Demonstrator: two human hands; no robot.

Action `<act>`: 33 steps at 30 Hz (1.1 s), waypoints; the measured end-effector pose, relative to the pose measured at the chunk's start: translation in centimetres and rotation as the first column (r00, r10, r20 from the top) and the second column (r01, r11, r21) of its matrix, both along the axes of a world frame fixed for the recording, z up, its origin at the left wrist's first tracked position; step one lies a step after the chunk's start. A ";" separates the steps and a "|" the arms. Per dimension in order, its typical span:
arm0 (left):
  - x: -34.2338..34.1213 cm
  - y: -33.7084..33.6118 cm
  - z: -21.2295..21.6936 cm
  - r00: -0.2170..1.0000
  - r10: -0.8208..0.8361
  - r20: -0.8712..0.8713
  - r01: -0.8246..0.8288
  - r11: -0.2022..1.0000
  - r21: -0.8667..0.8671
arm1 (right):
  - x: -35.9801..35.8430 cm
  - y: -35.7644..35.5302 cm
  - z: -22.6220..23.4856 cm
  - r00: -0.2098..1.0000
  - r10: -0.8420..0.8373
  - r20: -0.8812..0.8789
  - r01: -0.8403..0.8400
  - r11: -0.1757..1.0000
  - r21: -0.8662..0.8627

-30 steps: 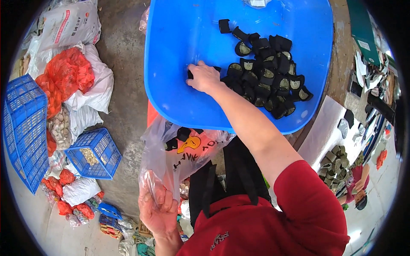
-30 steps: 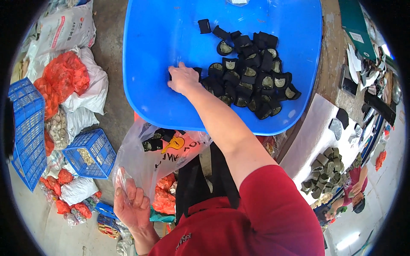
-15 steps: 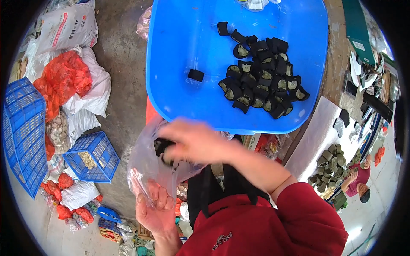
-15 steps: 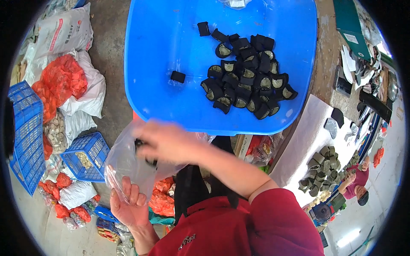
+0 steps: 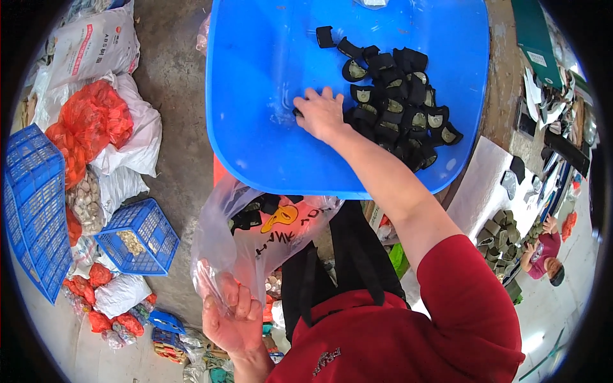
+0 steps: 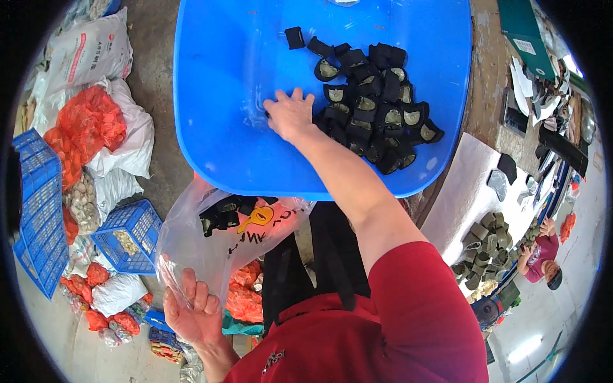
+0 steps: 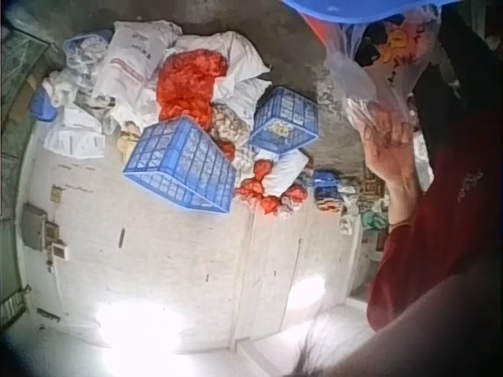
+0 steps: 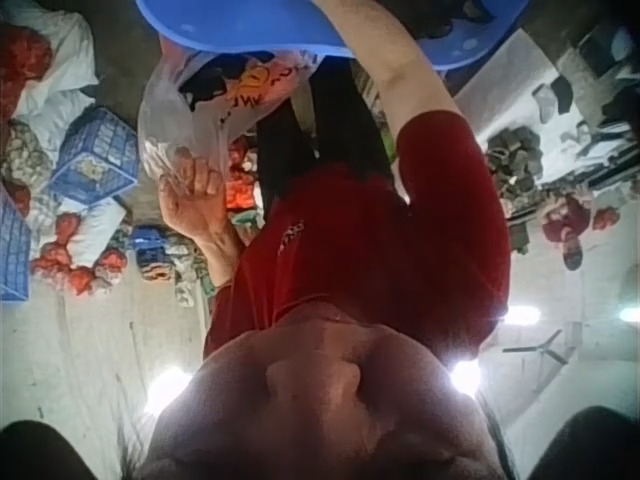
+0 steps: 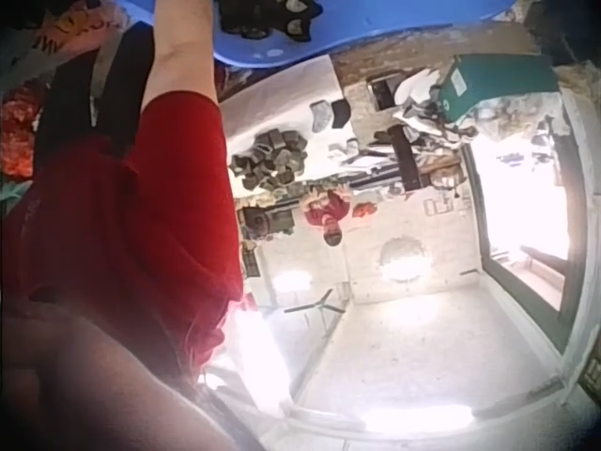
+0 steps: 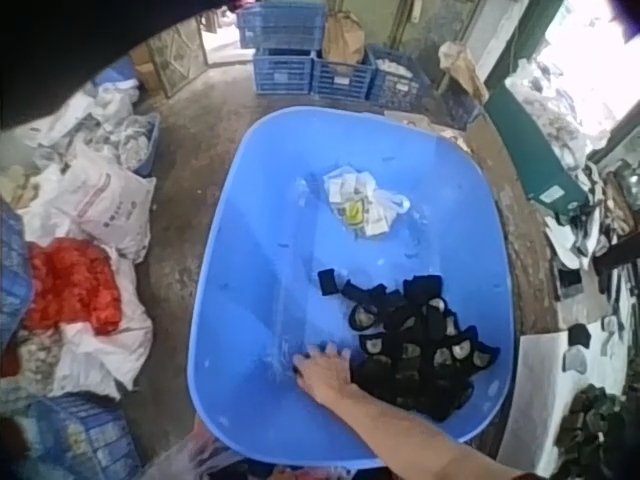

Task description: Sorting and packing small shoe components into plastic bags.

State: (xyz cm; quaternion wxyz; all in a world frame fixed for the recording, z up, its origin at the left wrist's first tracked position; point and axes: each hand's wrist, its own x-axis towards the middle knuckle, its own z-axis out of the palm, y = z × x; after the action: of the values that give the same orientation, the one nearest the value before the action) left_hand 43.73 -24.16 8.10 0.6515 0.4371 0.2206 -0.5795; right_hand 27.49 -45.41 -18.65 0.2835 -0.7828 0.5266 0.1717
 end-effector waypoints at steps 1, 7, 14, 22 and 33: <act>0.0 0.0 0.0 1.000 -0.001 0.000 0.001 1.000 -0.001 | -0.1 -0.2 0.3 1.000 -0.001 0.000 0.001 1.000 -0.001; -0.2 -0.5 -0.1 0.999 -0.029 0.026 0.028 0.999 0.022 | -0.7 0.7 4.3 0.650 -0.550 0.525 0.374 0.833 0.408; -0.3 -1.0 -0.1 0.998 -0.015 0.064 0.015 1.000 0.009 | 3.1 9.8 14.3 0.484 -0.241 0.841 -0.055 0.951 0.305; -0.2 0.3 -0.2 0.998 -0.026 0.064 0.022 0.998 0.052 | -6.6 2.4 5.1 0.996 0.023 0.086 -0.008 0.985 -0.171; -0.6 0.0 0.0 0.993 -0.080 0.089 0.076 0.996 0.047 | -5.6 1.4 1.7 0.931 -0.163 0.327 0.141 0.986 0.089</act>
State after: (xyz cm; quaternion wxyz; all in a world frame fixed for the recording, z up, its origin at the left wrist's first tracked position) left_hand 43.14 -24.15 8.10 0.6280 0.4854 0.1861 -0.5791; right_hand 21.89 -43.98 -16.99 0.4059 -0.7480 0.5242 0.0314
